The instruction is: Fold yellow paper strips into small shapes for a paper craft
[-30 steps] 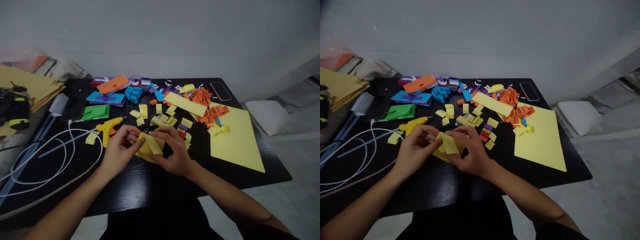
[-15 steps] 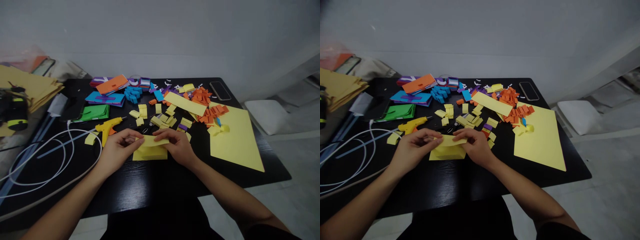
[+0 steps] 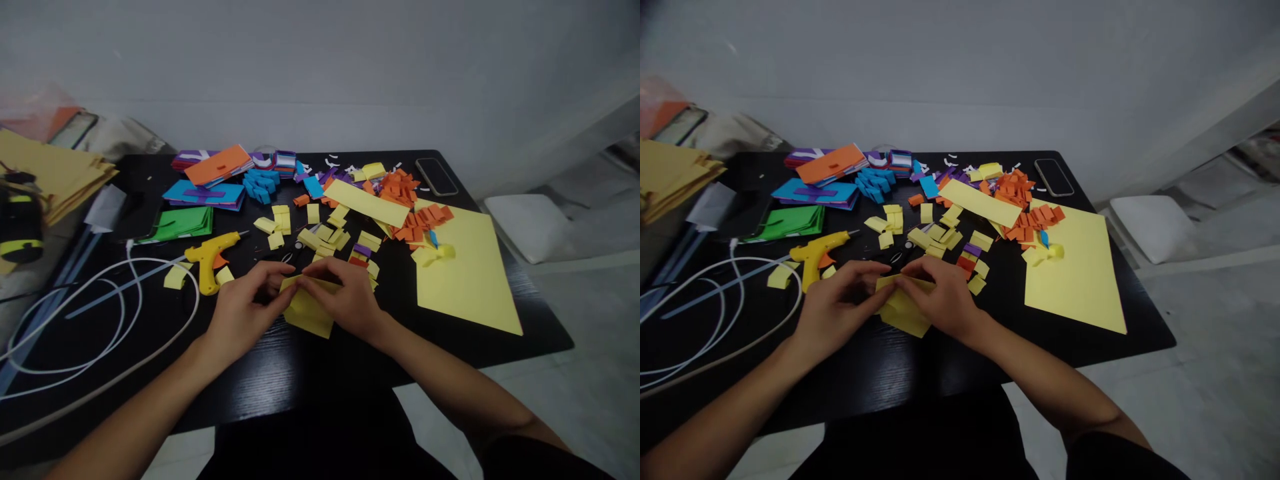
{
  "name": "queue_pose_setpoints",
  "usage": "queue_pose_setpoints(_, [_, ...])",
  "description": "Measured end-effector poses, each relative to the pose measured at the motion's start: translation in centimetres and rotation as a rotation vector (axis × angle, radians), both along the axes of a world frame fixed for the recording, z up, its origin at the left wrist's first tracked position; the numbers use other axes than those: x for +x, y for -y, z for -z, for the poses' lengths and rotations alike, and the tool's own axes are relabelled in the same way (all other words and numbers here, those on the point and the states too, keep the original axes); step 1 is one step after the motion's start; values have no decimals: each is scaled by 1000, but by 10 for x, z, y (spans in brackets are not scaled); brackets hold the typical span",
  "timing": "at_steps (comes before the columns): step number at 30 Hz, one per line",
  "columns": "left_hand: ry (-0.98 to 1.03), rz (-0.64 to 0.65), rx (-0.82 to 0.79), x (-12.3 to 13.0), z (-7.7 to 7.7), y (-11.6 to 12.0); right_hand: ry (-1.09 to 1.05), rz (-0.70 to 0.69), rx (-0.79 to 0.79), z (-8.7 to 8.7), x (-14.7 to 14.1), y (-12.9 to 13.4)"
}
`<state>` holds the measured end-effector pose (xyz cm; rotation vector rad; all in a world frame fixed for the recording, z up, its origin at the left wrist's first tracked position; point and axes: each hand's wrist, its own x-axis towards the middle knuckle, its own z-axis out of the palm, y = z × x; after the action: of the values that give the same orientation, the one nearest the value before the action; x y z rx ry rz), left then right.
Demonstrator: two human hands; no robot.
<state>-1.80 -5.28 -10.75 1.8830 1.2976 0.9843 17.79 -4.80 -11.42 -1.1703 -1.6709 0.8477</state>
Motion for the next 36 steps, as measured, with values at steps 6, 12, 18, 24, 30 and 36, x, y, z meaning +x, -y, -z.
queue_pose_setpoints(6, [-87,-20,106,1,-1,4,68,56,93,0,1,0])
queue_pose_setpoints(12, [176,62,-257,-10,-2,-9,-58,-54,-166,-6,17,-11])
queue_pose_setpoints(18, [351,140,-443,-13,-2,-19,-270,-384,-347,-8,17,-14])
queue_pose_setpoints(24, [286,167,-443,-15,-9,-20,-285,-245,-411,6,8,-11])
queue_pose_setpoints(30, [282,222,-478,-25,-10,-24,-239,-180,-288,3,11,-12])
queue_pose_setpoints(36, [281,247,-451,-26,-13,-26,-294,-204,-415,1,12,-12])
